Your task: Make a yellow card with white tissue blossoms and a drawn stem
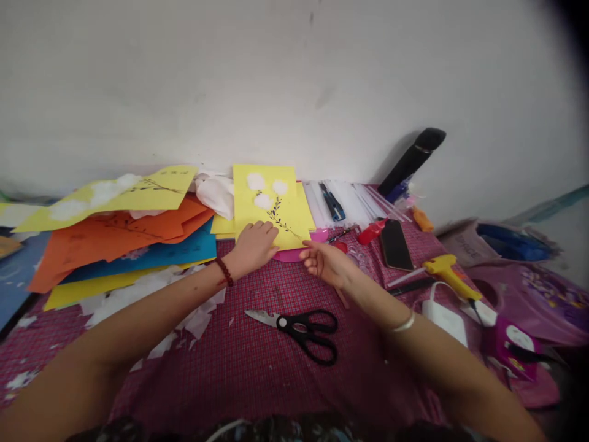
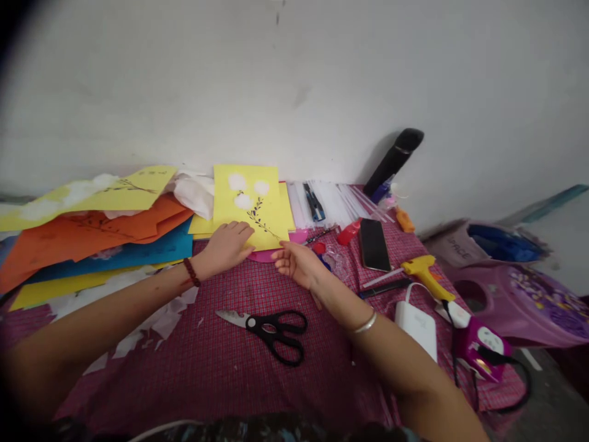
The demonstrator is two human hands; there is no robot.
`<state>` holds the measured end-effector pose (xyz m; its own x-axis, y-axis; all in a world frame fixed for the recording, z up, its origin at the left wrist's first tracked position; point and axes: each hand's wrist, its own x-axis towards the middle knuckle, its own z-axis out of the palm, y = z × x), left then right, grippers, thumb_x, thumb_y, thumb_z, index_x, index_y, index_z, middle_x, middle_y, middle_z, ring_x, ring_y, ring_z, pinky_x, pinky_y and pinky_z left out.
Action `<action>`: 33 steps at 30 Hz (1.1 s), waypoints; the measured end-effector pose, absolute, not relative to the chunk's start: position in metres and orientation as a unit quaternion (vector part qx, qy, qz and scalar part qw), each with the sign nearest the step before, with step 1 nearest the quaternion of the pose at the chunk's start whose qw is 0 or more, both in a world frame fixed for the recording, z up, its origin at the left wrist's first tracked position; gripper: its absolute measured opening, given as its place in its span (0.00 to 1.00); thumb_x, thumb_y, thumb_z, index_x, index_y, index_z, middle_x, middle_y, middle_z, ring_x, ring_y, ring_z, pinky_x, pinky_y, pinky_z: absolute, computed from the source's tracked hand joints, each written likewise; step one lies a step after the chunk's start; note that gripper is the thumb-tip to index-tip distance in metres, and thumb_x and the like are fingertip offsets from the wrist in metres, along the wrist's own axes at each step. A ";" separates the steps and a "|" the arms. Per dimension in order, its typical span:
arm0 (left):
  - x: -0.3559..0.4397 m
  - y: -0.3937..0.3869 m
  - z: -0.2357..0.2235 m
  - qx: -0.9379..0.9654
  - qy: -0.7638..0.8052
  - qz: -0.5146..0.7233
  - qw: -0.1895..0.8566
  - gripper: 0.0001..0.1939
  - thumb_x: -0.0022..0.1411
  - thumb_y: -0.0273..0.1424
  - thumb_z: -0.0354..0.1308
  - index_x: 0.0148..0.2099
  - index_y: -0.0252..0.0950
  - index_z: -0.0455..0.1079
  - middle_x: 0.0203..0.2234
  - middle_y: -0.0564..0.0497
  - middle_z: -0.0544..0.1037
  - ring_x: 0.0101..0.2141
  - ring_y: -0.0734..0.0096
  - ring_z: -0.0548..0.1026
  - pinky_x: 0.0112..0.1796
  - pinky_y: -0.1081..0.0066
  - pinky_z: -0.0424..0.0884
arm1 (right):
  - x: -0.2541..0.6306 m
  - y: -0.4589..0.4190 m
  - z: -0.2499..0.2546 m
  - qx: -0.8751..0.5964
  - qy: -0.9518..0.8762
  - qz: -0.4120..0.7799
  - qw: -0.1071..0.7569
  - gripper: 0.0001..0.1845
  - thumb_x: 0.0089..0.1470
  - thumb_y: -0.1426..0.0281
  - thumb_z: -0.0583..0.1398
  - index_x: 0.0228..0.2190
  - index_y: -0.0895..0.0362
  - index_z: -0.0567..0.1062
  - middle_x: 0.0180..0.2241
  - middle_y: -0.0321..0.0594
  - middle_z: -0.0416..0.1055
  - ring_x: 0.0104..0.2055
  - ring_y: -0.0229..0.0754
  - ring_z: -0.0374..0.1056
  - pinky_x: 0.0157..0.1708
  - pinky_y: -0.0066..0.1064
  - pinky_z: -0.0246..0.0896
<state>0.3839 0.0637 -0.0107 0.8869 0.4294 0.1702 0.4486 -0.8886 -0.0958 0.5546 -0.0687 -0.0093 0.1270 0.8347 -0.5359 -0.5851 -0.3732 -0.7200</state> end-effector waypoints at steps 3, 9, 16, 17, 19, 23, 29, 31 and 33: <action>0.383 0.062 -0.012 -0.969 -0.237 -0.063 0.026 0.19 0.63 0.40 0.58 0.51 0.33 0.66 0.47 0.42 0.73 0.47 0.53 0.70 0.46 0.58 0.67 | 0.552 -0.044 -0.016 -0.506 -0.046 0.647 0.568 0.09 0.61 0.75 0.51 0.33 0.58 0.70 0.19 0.35 0.71 0.17 0.32 0.65 0.19 0.20 0.62; 0.397 0.066 -0.019 -0.967 -0.252 -0.032 0.006 0.11 0.66 0.25 0.50 0.49 0.34 0.68 0.46 0.40 0.74 0.44 0.55 0.71 0.38 0.61 0.69 | 0.550 -0.051 -0.037 -0.524 -0.115 0.661 0.525 0.05 0.54 0.72 0.58 0.33 0.56 0.74 0.21 0.34 0.70 0.18 0.32 0.63 0.19 0.22 0.63; 0.353 0.056 0.003 -0.977 -0.211 -0.027 0.019 0.13 0.66 0.23 0.49 0.49 0.38 0.70 0.47 0.43 0.75 0.46 0.59 0.72 0.46 0.60 0.69 | 0.555 -0.067 -0.049 -0.535 -0.147 0.672 0.490 0.11 0.49 0.68 0.65 0.37 0.54 0.78 0.24 0.34 0.69 0.20 0.30 0.60 0.19 0.22 0.62; 0.334 0.054 0.012 -0.979 -0.196 -0.049 0.034 0.14 0.67 0.25 0.49 0.53 0.39 0.68 0.51 0.44 0.74 0.50 0.59 0.71 0.51 0.59 0.67 | 0.553 -0.067 -0.050 -0.533 -0.137 0.679 0.486 0.12 0.47 0.68 0.66 0.37 0.54 0.79 0.24 0.33 0.69 0.20 0.30 0.60 0.19 0.21 0.62; 0.290 0.056 0.032 -0.970 -0.217 -0.088 0.071 0.24 0.67 0.27 0.51 0.64 0.41 0.59 0.62 0.44 0.65 0.61 0.58 0.62 0.62 0.56 0.55 | 0.549 -0.067 -0.050 -0.527 -0.131 0.690 0.478 0.12 0.46 0.68 0.68 0.36 0.53 0.79 0.24 0.33 0.69 0.20 0.29 0.60 0.19 0.21 0.62; 0.205 0.104 0.067 -0.890 -0.396 -0.173 0.145 0.35 0.64 0.31 0.56 0.70 0.39 0.48 0.68 0.40 0.54 0.66 0.48 0.51 0.64 0.49 0.45 | 0.529 -0.058 -0.037 -0.515 -0.183 0.705 0.451 0.11 0.48 0.66 0.66 0.36 0.54 0.79 0.24 0.33 0.68 0.20 0.30 0.60 0.19 0.22 0.60; 0.154 0.211 0.084 -0.840 -0.515 -0.133 0.107 0.17 0.65 0.30 0.51 0.54 0.33 0.71 0.63 0.39 0.63 0.62 0.47 0.59 0.59 0.47 0.54 | 0.473 -0.023 0.009 -0.492 -0.285 0.706 0.422 0.08 0.51 0.67 0.63 0.34 0.57 0.78 0.24 0.32 0.70 0.20 0.29 0.63 0.20 0.22 0.63; 0.149 0.227 0.097 -0.826 -0.525 -0.173 0.112 0.17 0.69 0.32 0.45 0.49 0.33 0.74 0.60 0.40 0.67 0.59 0.51 0.63 0.57 0.50 0.58 | 0.452 -0.011 0.023 -0.491 -0.311 0.703 0.410 0.07 0.51 0.69 0.62 0.34 0.58 0.77 0.23 0.33 0.71 0.19 0.30 0.64 0.20 0.22 0.63; 0.143 0.234 0.114 -0.813 -0.518 -0.233 0.128 0.20 0.71 0.34 0.41 0.48 0.34 0.74 0.57 0.42 0.70 0.57 0.53 0.65 0.56 0.52 0.59 | 0.433 0.002 0.032 -0.491 -0.330 0.700 0.401 0.06 0.51 0.71 0.61 0.33 0.58 0.77 0.23 0.33 0.71 0.19 0.30 0.64 0.20 0.22 0.63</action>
<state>0.1426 0.2343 0.1138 0.3544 0.7830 0.5112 0.9020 -0.4304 0.0339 0.4326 0.0016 0.0318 -0.1964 0.8852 -0.4217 -0.2380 -0.4602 -0.8553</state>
